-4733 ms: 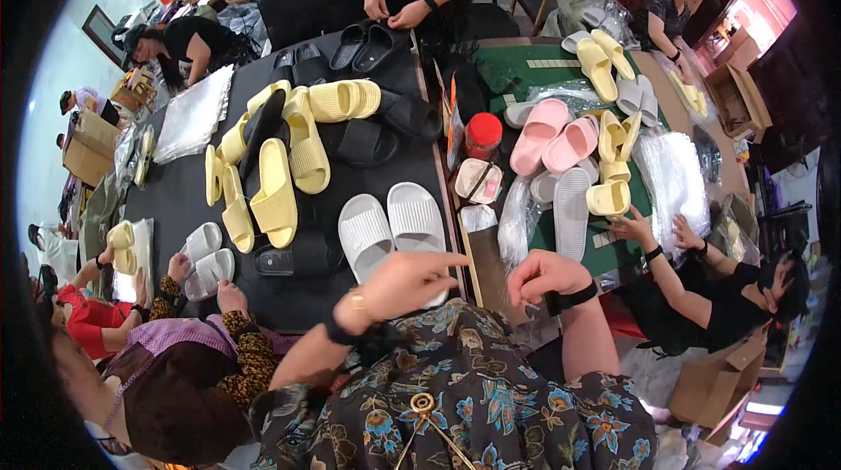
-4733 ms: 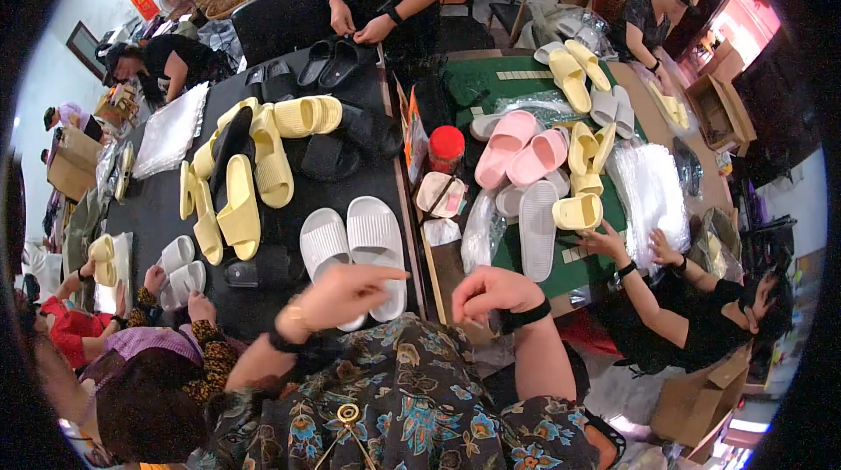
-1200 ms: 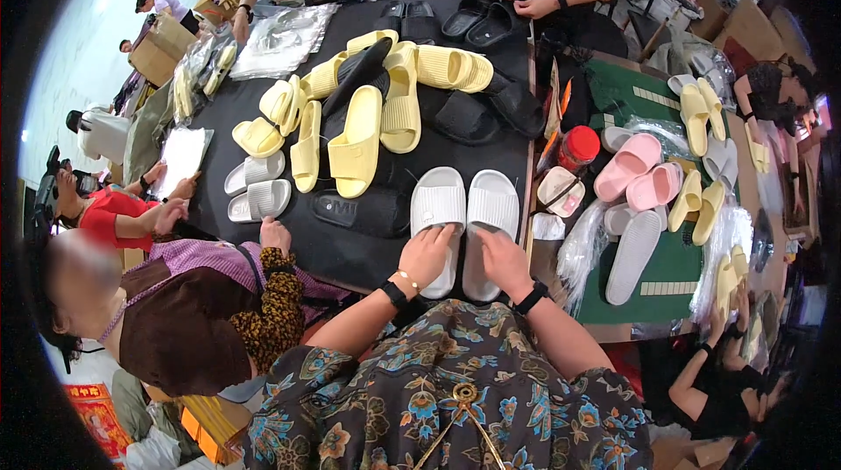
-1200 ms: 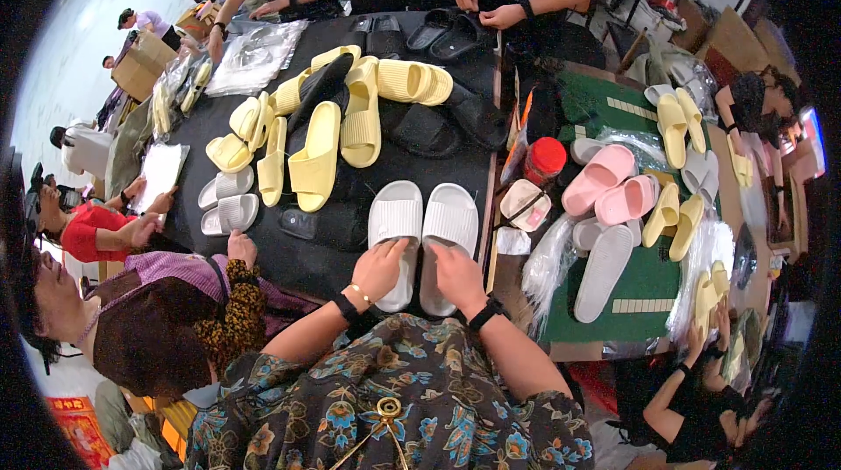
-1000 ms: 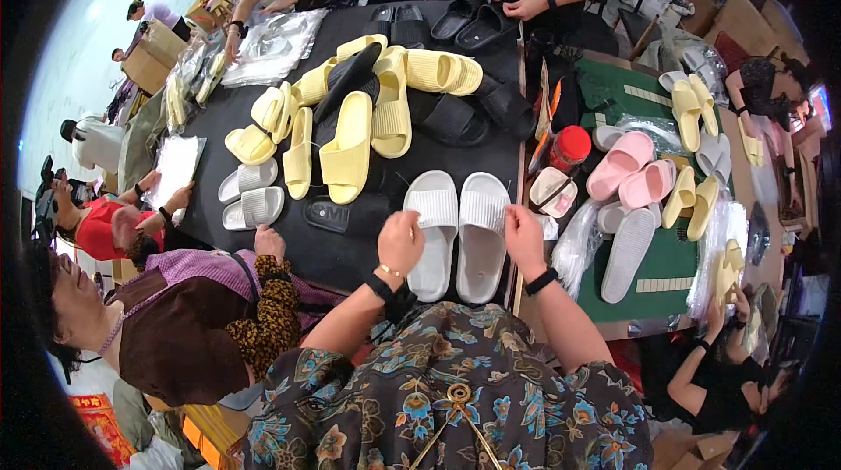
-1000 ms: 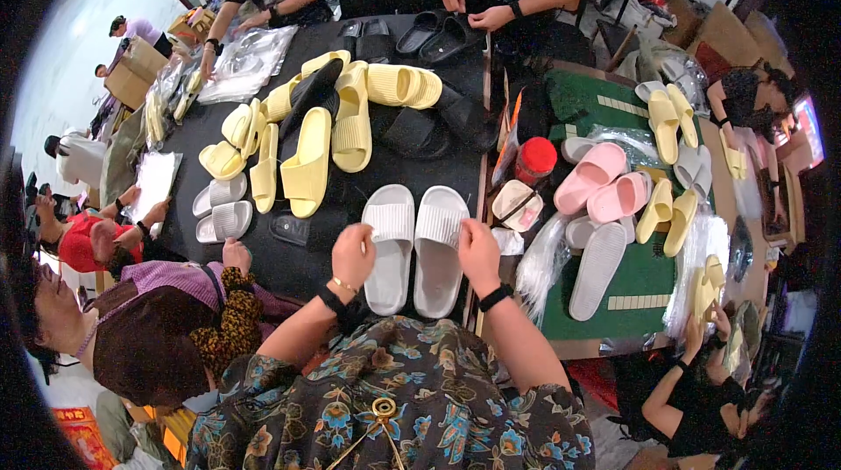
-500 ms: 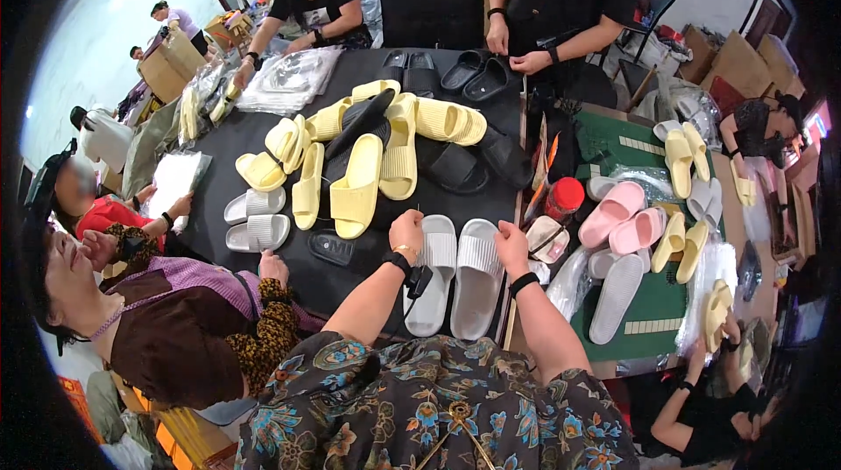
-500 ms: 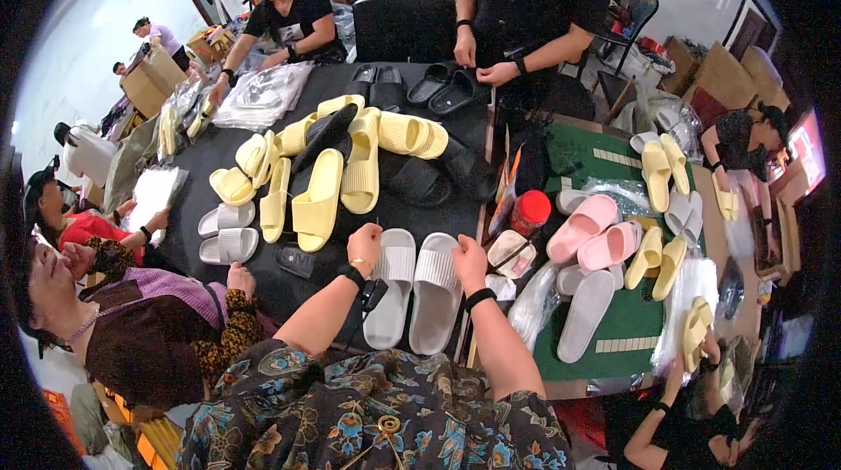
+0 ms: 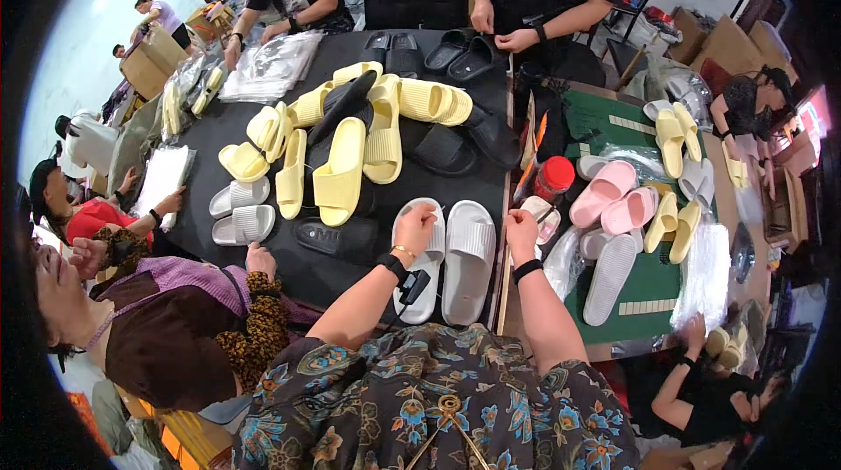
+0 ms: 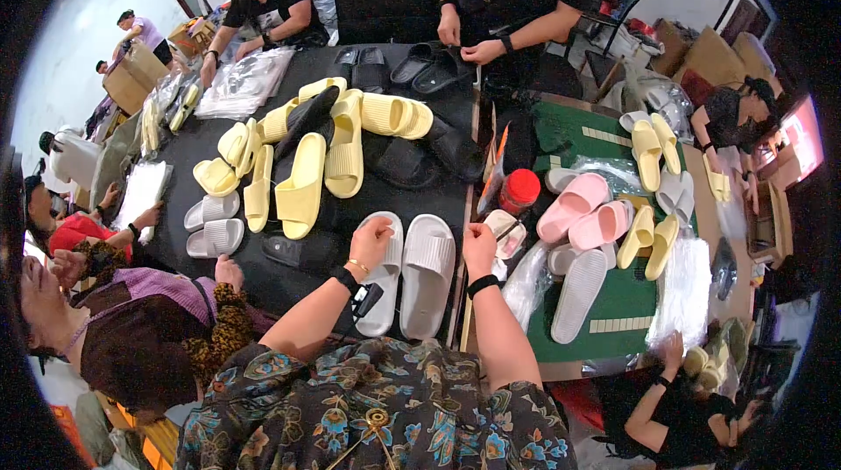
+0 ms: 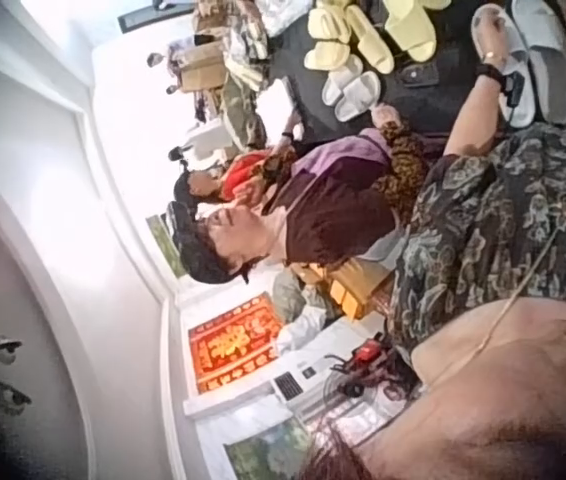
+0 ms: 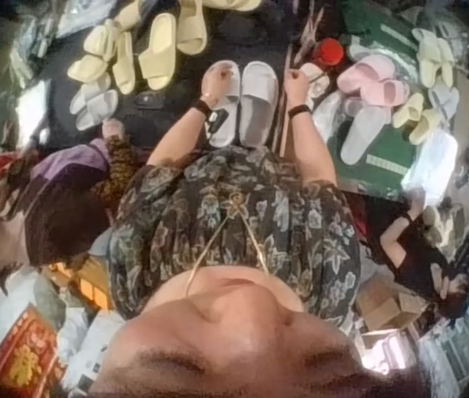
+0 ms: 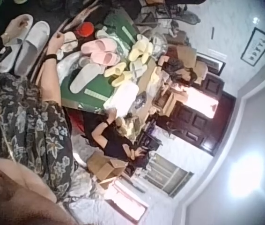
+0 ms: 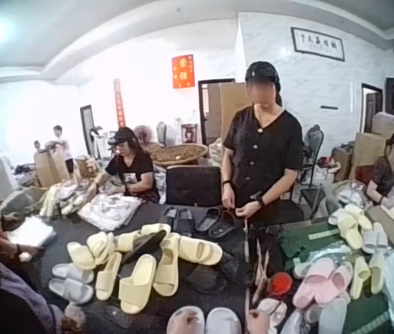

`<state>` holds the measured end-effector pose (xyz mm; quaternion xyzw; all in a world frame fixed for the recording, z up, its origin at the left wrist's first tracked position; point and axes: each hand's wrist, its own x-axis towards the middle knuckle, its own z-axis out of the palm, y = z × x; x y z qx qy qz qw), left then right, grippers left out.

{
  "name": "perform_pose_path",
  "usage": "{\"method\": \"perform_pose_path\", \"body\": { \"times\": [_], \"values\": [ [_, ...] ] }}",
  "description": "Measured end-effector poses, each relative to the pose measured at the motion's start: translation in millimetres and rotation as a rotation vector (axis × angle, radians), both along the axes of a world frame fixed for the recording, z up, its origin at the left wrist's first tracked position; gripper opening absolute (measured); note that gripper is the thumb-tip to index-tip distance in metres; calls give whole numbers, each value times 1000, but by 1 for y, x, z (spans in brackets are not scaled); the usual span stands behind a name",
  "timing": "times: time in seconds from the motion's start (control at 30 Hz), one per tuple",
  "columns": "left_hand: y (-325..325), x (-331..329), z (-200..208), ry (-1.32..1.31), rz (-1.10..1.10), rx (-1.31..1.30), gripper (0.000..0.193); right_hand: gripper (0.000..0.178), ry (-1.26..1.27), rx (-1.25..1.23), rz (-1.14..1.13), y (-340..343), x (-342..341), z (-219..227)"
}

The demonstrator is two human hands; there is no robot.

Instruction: Inspecting and trimming loose threads from finished sandals at a shoe production table.

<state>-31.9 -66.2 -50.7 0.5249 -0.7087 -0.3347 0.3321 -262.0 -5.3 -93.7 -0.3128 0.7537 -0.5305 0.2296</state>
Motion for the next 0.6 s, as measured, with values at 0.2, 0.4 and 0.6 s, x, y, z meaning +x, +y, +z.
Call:
{"method": "perform_pose_path", "body": {
  "times": [0.2, 0.4, 0.6],
  "values": [
    [1, -1, -1, -9, -18, 32, 17, 19, 243, 123, 57, 6, -3, 5],
    [-4, 1, 2, -22, -21, 40, 19, 25, -109, 404, 896, 41, 48, 76],
    [-8, -1, -2, -53, -20, 15, 18, 26, 502, 458, 1031, 93, 102, 60]
  ]
}}
